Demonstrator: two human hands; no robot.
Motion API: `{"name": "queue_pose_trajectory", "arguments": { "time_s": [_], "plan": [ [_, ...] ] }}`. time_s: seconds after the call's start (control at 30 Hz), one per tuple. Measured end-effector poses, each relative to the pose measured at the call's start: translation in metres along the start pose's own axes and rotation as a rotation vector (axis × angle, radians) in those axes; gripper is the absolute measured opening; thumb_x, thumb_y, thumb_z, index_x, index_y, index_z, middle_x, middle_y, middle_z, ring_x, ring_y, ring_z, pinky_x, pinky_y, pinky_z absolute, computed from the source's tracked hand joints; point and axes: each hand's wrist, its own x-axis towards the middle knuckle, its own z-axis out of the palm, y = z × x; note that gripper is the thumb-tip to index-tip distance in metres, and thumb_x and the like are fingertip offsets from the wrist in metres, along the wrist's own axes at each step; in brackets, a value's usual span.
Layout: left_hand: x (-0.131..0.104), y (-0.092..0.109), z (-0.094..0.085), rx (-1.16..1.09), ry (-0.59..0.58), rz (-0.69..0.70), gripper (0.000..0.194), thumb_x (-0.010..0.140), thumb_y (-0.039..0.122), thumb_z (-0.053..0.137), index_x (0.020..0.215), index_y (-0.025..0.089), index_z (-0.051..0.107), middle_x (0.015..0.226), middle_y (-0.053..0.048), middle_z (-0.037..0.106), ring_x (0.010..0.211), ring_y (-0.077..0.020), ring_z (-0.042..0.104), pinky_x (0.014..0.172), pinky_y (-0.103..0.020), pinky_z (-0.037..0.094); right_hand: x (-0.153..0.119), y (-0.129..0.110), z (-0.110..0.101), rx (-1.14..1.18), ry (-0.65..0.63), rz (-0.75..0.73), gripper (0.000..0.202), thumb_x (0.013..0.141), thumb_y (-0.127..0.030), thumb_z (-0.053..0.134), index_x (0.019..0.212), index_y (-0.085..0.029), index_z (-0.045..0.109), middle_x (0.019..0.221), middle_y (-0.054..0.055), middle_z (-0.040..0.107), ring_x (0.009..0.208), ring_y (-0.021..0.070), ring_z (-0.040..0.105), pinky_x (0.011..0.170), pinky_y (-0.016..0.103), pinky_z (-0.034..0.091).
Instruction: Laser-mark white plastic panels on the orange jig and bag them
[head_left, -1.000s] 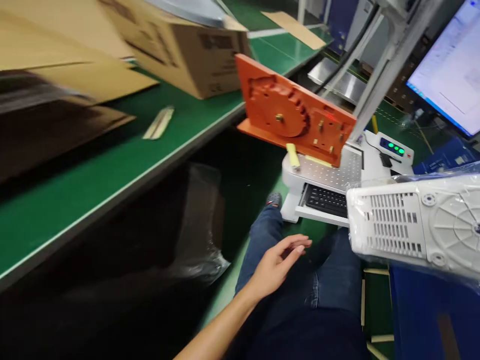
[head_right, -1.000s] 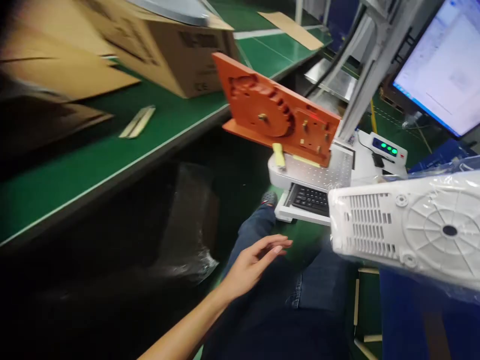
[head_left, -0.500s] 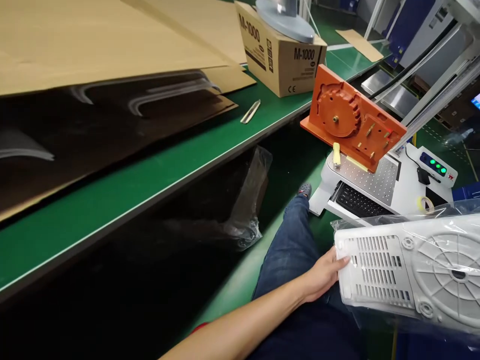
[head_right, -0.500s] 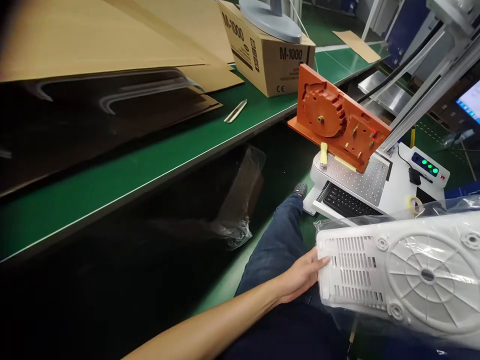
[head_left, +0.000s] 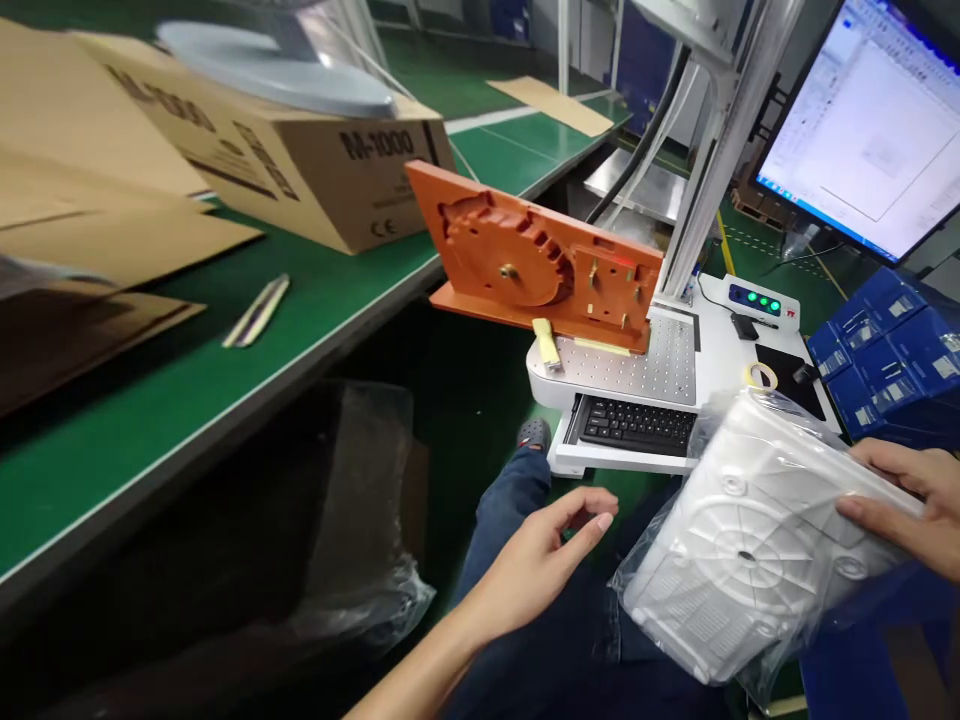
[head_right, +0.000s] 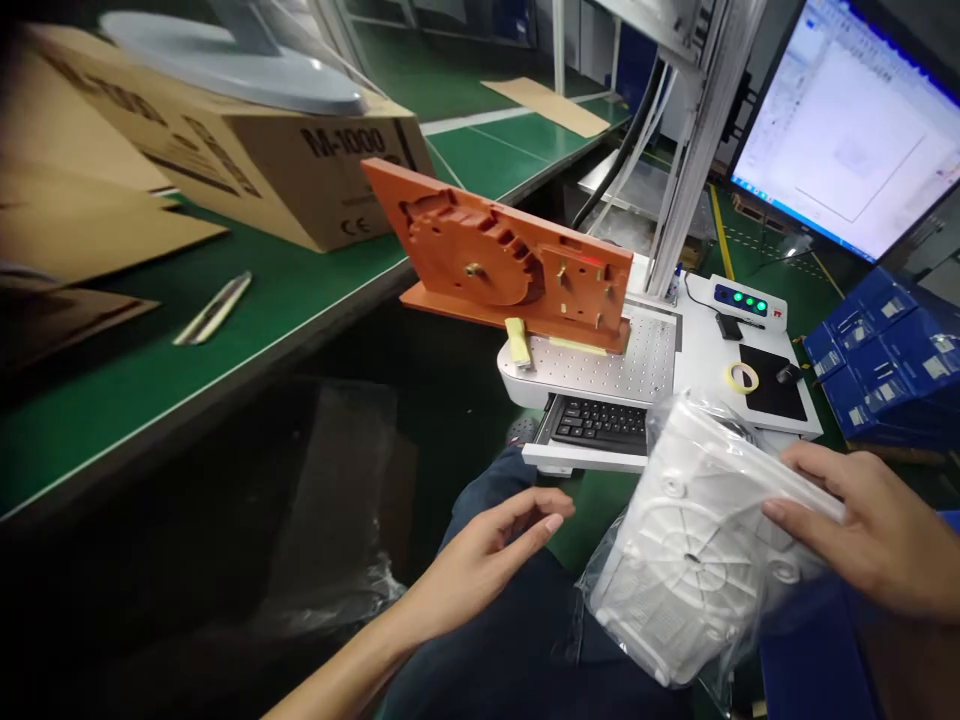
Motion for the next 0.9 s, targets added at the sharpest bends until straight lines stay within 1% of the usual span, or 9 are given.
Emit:
{"name": "queue_pose_trajectory", "arguments": {
  "time_s": [0.17,0.3,0.4,0.47,0.5,0.6,0.67,0.8,0.9],
  "plan": [
    [0.041,0.043,0.038,-0.314,0.001,0.246,0.069,0.106,0.067,0.058,0.158,0.022,0.051,0.161,-0.017,0.059,0.151,-0.0335,0.054,0.126,-0.048,0.046,0.023,-0.014,0.015,-0.157,0.135,-0.223,0.027,0.1,-0.052,0.074,0.114,-0.03,0.078,0.09,0.0,0.08,0.069,0.0204,0.074,0.056,0.026,0.053],
    [0.057,0.055,0.078,-0.299,-0.084,0.261,0.073,0.106,0.07,0.056,0.158,0.02,0.054,0.163,-0.016,0.057,0.151,-0.0363,0.053,0.127,-0.046,0.044,0.027,-0.004,0.029,-0.226,0.409,-0.318,0.037,0.091,-0.051,0.085,0.121,-0.029,0.079,0.117,0.006,0.081,0.105,0.0308,0.078,0.091,0.041,0.063],
    [0.054,0.044,0.098,-0.31,-0.085,0.199,0.064,0.106,0.065,0.061,0.152,0.021,0.058,0.157,-0.014,0.062,0.14,-0.0344,0.061,0.119,-0.043,0.049,0.022,0.018,0.051,-0.006,0.759,-0.277,0.049,0.091,-0.052,0.087,0.132,-0.028,0.073,0.14,0.01,0.072,0.136,0.036,0.065,0.119,0.056,0.054],
    [0.051,0.033,0.106,-0.315,-0.102,0.162,0.061,0.106,0.062,0.063,0.151,0.022,0.058,0.157,-0.014,0.062,0.137,-0.0335,0.062,0.118,-0.042,0.05,0.017,0.037,0.075,0.278,0.938,-0.188,0.06,0.095,-0.05,0.084,0.146,-0.028,0.062,0.156,0.013,0.061,0.145,0.0348,0.059,0.123,0.057,0.051],
    [0.049,0.028,0.109,-0.313,-0.106,0.144,0.062,0.105,0.061,0.064,0.152,0.022,0.057,0.159,-0.014,0.061,0.139,-0.0336,0.062,0.119,-0.042,0.05,0.015,0.047,0.089,0.428,0.966,-0.137,0.069,0.095,-0.049,0.084,0.153,-0.029,0.054,0.161,0.015,0.056,0.148,0.0339,0.057,0.123,0.056,0.052],
    [0.046,0.015,0.114,-0.286,-0.082,0.104,0.073,0.102,0.059,0.07,0.162,0.025,0.048,0.168,-0.015,0.052,0.152,-0.0365,0.054,0.126,-0.046,0.047,0.01,0.071,0.13,0.768,0.905,0.028,0.095,0.091,-0.047,0.09,0.165,-0.032,0.032,0.165,0.016,0.053,0.149,0.0324,0.058,0.121,0.053,0.054],
    [0.043,0.007,0.117,-0.259,-0.071,0.097,0.082,0.099,0.057,0.075,0.167,0.027,0.041,0.174,-0.014,0.045,0.158,-0.0371,0.046,0.13,-0.047,0.045,0.009,0.082,0.149,0.916,0.885,0.121,0.102,0.087,-0.047,0.094,0.165,-0.032,0.029,0.159,0.015,0.059,0.143,0.0322,0.063,0.118,0.051,0.057],
    [0.035,-0.013,0.122,-0.199,-0.088,0.061,0.087,0.098,0.054,0.077,0.171,0.031,0.035,0.179,-0.013,0.037,0.163,-0.0355,0.041,0.137,-0.05,0.035,0.006,0.087,0.163,1.036,0.726,0.204,0.078,0.082,-0.05,0.096,0.143,-0.023,0.055,0.135,0.013,0.074,0.12,0.0328,0.075,0.103,0.047,0.064],
    [0.025,-0.034,0.119,-0.153,-0.089,-0.019,0.091,0.094,0.057,0.08,0.17,0.031,0.038,0.176,-0.014,0.041,0.162,-0.0411,0.042,0.135,-0.056,0.038,0.005,0.084,0.166,1.021,0.632,0.229,0.073,0.077,-0.048,0.1,0.134,-0.022,0.062,0.128,0.011,0.076,0.114,0.0313,0.075,0.097,0.043,0.064]
  ]
}}
